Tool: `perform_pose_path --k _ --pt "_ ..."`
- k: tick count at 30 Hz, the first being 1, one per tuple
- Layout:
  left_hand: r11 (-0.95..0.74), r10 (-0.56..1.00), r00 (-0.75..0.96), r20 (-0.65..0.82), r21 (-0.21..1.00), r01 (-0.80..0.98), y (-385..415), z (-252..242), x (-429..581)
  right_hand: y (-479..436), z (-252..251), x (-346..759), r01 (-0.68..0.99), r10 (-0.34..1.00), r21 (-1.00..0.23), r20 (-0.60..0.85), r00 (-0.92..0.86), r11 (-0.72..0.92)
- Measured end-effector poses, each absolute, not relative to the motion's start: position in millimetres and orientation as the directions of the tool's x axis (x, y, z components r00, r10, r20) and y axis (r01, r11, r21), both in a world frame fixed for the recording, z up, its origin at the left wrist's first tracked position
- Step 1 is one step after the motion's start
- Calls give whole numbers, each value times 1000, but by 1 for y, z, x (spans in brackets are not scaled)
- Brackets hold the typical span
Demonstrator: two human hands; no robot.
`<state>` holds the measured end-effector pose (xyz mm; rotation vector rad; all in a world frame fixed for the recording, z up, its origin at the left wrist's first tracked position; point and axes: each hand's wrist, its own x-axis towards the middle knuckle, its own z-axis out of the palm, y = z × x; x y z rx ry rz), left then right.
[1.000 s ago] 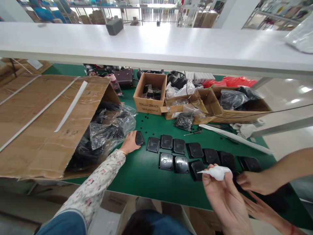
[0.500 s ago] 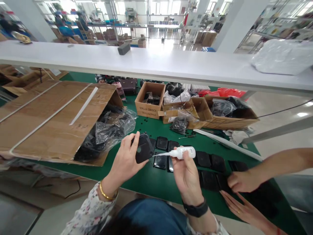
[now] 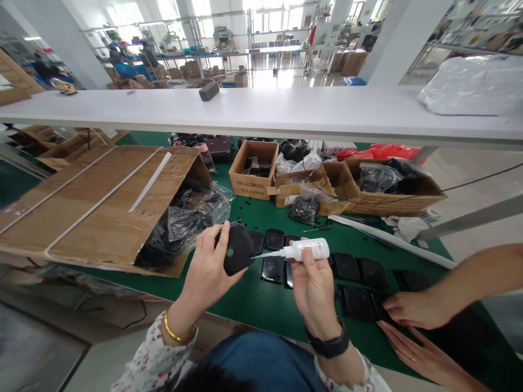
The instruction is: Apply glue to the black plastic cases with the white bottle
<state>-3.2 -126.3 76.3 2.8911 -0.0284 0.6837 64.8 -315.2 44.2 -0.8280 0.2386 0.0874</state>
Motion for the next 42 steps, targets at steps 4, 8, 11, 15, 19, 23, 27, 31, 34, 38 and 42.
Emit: perform_pose_path --k 4,8,11,15,19,23,27,31,34,38,42 --pt "-986 15 895 446 154 -60 -129 78 -2 -317 48 64 -115 -55 -760 -194 979 640" --pt "-988 -2 887 461 138 -74 -130 79 -1 -319 50 60 -56 -68 -803 -120 990 593" --pt "-988 -12 884 467 129 -81 -130 80 -1 -322 53 56 4 -72 -848 -40 997 530" --pt "-988 -12 880 474 129 -82 -131 81 0 -323 62 52 95 -5 -886 104 995 455" --pt "-988 -13 870 494 126 -86 -129 82 1 -320 75 51 193 49 -894 232 971 405" --pt "-990 -11 865 501 115 -79 -126 82 1 -316 84 51 279 76 -904 319 945 324" --pt "-991 -7 852 523 107 -74 -125 83 0 -315 86 52 354 106 -896 393 914 268" --pt "-992 -2 846 534 105 -68 -124 84 -2 -316 90 51 429 131 -883 456 880 190" --pt "-993 7 843 538 105 -59 -125 85 -2 -316 94 50 472 157 -871 490 858 135" --pt "-993 6 838 546 100 -58 -126 85 -2 -317 99 49 528 173 -845 535 827 85" --pt "-993 4 835 550 100 -61 -127 86 -3 -318 104 48 582 205 -813 571 795 10"
